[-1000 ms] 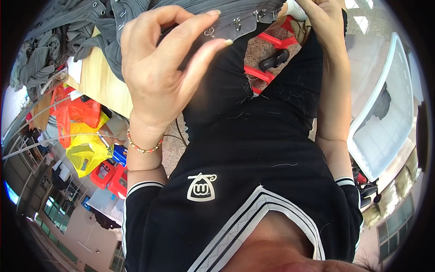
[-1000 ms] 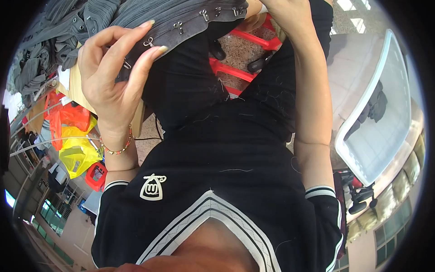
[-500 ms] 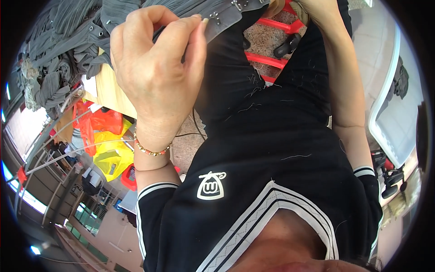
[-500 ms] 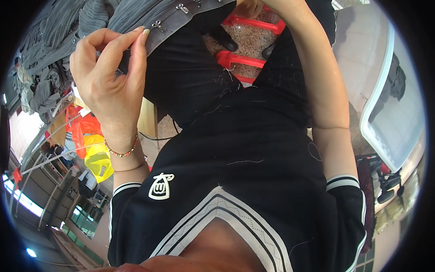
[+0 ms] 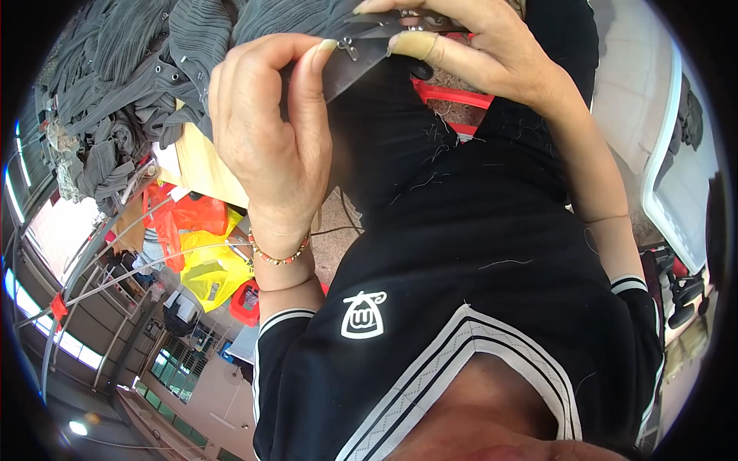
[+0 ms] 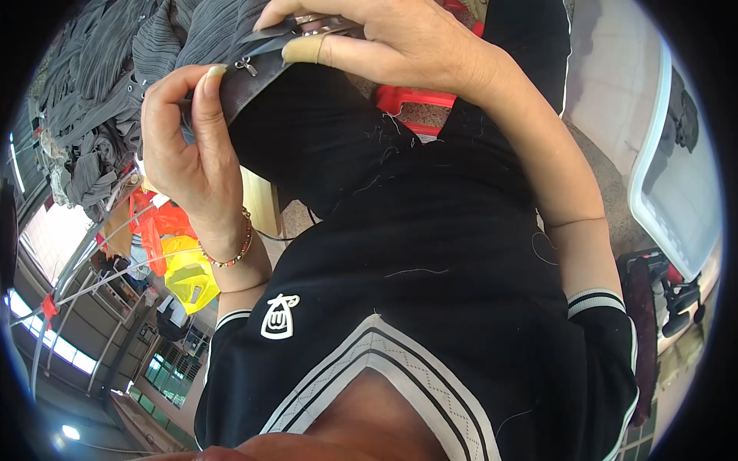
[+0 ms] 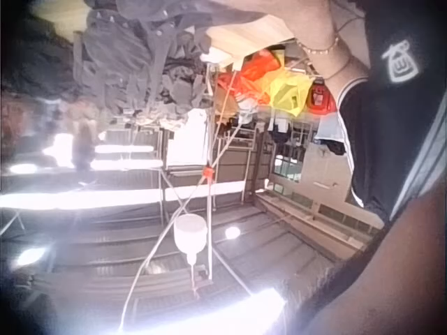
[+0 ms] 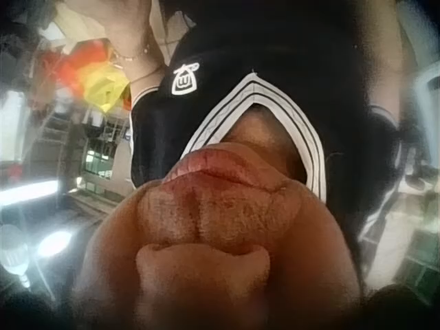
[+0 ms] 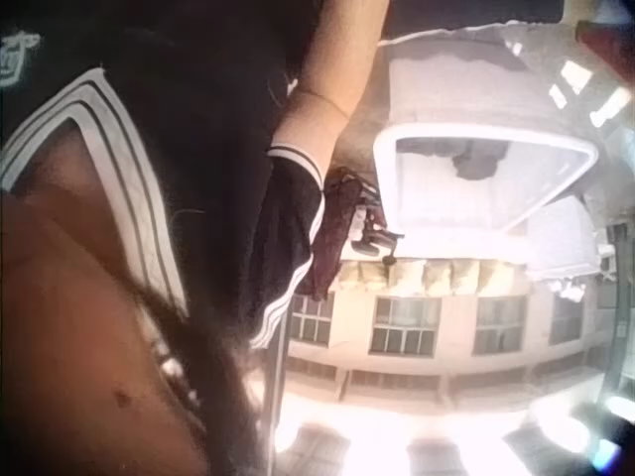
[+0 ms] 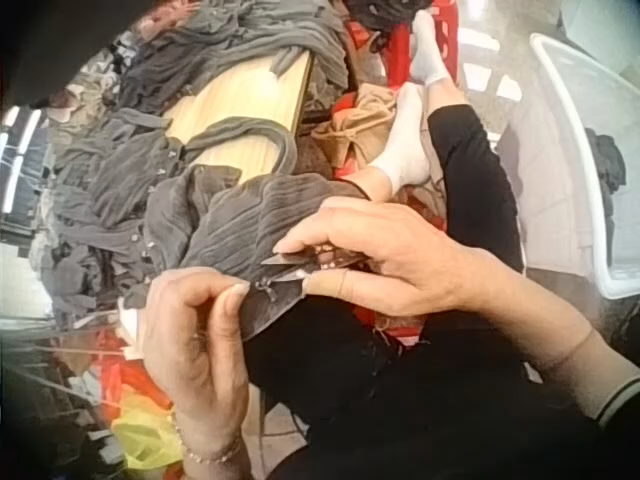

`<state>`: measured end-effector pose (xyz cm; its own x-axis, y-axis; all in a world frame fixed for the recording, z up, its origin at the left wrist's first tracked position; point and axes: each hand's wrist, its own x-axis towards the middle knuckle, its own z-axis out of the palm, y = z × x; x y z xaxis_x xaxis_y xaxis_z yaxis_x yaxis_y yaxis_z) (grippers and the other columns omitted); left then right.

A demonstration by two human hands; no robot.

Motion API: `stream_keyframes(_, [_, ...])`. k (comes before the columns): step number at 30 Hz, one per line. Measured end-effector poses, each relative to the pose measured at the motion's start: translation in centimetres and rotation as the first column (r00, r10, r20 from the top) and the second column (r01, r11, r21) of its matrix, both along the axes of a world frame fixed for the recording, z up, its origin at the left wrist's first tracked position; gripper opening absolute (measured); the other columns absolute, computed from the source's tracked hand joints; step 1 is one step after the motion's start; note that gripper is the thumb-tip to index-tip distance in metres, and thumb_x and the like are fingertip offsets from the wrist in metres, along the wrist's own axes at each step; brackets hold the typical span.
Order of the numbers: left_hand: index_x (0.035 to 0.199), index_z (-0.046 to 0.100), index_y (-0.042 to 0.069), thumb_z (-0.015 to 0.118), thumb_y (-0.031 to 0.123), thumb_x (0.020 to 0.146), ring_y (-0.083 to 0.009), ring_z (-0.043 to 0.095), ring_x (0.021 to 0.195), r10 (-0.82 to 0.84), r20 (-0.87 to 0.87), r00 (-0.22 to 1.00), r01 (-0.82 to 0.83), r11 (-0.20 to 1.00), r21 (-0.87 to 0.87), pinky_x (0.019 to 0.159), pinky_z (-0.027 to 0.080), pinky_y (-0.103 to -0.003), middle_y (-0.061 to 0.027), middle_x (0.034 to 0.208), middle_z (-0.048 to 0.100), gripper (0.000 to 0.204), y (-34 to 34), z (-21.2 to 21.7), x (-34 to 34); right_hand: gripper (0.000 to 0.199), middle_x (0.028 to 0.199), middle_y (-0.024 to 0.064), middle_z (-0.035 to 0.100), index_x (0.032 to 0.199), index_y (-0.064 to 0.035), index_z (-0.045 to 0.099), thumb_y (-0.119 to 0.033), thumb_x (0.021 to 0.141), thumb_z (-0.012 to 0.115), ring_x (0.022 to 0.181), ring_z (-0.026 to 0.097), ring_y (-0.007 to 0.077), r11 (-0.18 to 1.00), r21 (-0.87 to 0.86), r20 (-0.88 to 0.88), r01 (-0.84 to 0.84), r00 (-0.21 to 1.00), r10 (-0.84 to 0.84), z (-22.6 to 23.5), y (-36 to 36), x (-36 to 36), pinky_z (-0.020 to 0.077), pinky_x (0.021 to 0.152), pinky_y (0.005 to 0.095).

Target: The recorder uses nippers to trim excess threads and clean up hook-and-eye closures on a batch of grey garments.

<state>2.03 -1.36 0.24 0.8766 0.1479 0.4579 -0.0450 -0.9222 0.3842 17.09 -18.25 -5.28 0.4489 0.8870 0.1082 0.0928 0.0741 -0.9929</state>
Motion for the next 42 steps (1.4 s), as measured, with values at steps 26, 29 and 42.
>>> stream_keyframes(26, [0.101, 0.070, -0.002, 0.068, 0.005, 0.098, -0.0091, 0.064, 0.078, -0.015, 0.006, 1.000, 0.016, 0.980, -0.196, 0.073, 0.050, -0.020, -0.0049, 0.091, 0.070, 0.008, 0.3, 0.0, 0.7, 0.027, 0.090, 0.0080, 0.067, 0.118, -0.0009, 0.071, -0.007, 0.091, 0.073, 0.082, 0.062, 0.0176, 0.769, 0.623, 0.459, -0.142, 0.863, -0.213, -4.5, 2.8, 0.4, 0.0496, 0.072, 0.0291])
stream_keyframes(29, [0.103, 0.066, -0.007, 0.064, 0.001, 0.099, -0.0133, 0.065, 0.081, -0.034, 0.067, 0.997, 0.061, 0.892, -0.449, 0.080, 0.051, -0.023, -0.0126, 0.095, 0.071, 0.009, 0.6, 0.7, -0.6, 0.028, 0.093, 0.0074, 0.069, 0.118, 0.0018, 0.070, -0.003, 0.091, 0.073, 0.084, 0.063, 0.0147, 0.989, 0.145, 0.233, 0.043, 0.970, -0.076, -0.8, 0.4, -0.3, 0.0504, 0.074, 0.0278])
stream_keyframes(42, [0.102, 0.079, 0.005, 0.086, 0.008, 0.074, -0.0172, 0.062, 0.090, 0.020, 0.019, 1.000, -0.017, 0.989, -0.146, 0.077, 0.048, -0.029, -0.0076, 0.098, 0.065, 0.030, 2.6, 1.1, -3.2, 0.038, 0.093, 0.0080, 0.067, 0.121, 0.0013, 0.070, -0.002, 0.084, 0.078, 0.080, 0.059, 0.0156, 0.992, 0.030, 0.341, 0.120, 0.932, -0.123, 1.2, 0.1, -1.3, 0.0458, 0.073, 0.0272])
